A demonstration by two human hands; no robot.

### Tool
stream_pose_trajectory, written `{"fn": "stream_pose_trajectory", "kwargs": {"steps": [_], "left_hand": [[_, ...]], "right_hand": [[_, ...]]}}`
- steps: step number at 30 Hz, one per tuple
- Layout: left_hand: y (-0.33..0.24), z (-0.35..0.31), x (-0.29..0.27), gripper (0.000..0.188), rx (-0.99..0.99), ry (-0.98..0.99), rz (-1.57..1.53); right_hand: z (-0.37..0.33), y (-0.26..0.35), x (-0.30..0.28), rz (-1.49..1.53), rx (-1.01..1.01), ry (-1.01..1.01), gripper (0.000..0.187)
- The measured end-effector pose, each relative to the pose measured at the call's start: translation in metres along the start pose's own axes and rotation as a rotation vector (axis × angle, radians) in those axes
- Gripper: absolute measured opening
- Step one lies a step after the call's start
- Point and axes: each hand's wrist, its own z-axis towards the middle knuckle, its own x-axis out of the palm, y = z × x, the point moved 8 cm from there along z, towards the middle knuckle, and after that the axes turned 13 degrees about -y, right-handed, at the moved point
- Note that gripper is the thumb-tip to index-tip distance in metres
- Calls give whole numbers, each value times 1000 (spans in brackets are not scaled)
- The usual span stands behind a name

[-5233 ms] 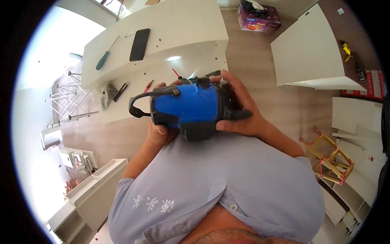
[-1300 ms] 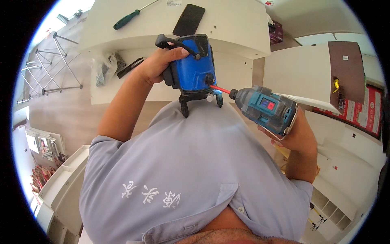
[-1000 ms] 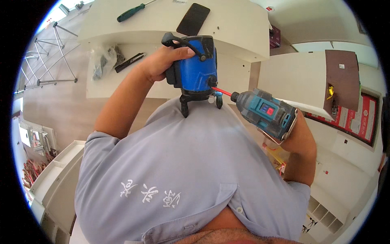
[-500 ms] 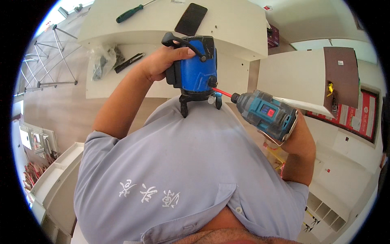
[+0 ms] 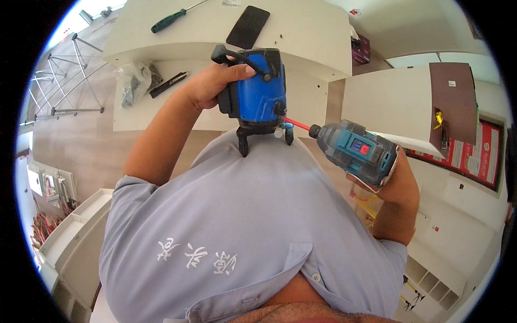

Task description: The person disassembles a blue laser level by using a power drill and a screwdriver to remove screws from the base and then pulling the blue outer shell apart to reveal the internal circuit board, wiring, and motor.

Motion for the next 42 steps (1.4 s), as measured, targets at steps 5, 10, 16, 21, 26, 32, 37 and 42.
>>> {"fn": "stream_pose_trajectory", "kwargs": {"steps": [5, 10, 16, 21, 26, 32, 37, 42], "left_hand": [[8, 6, -7, 45, -34, -6, -53], [13, 0, -16, 46, -66, -174, -96], [18, -10, -26, 65, -19, -340, -16], [26, -32, -38, 60, -9, -373, -118], [35, -63, -64, 69, -15, -536, -56], [46, -85, -90, 80, 42, -573, -119], [46, -85, -94, 86, 137, -560, -207], [36, -72, -86, 81, 283, -472, -348]], "right_hand": [[-9, -24, -30, 172, 171, -197, 57], [0, -73, -52, 233, 141, -314, 59], [96, -142, -27, -139, -191, -325, 66], [146, -196, 44, -394, -468, -161, 77], [164, -265, 119, -476, -501, -9, 74], [178, -288, 143, -506, -482, 64, 69], [175, -280, 141, -507, -400, 84, 76], [146, -180, 117, 93, -179, 72, 89]]}}
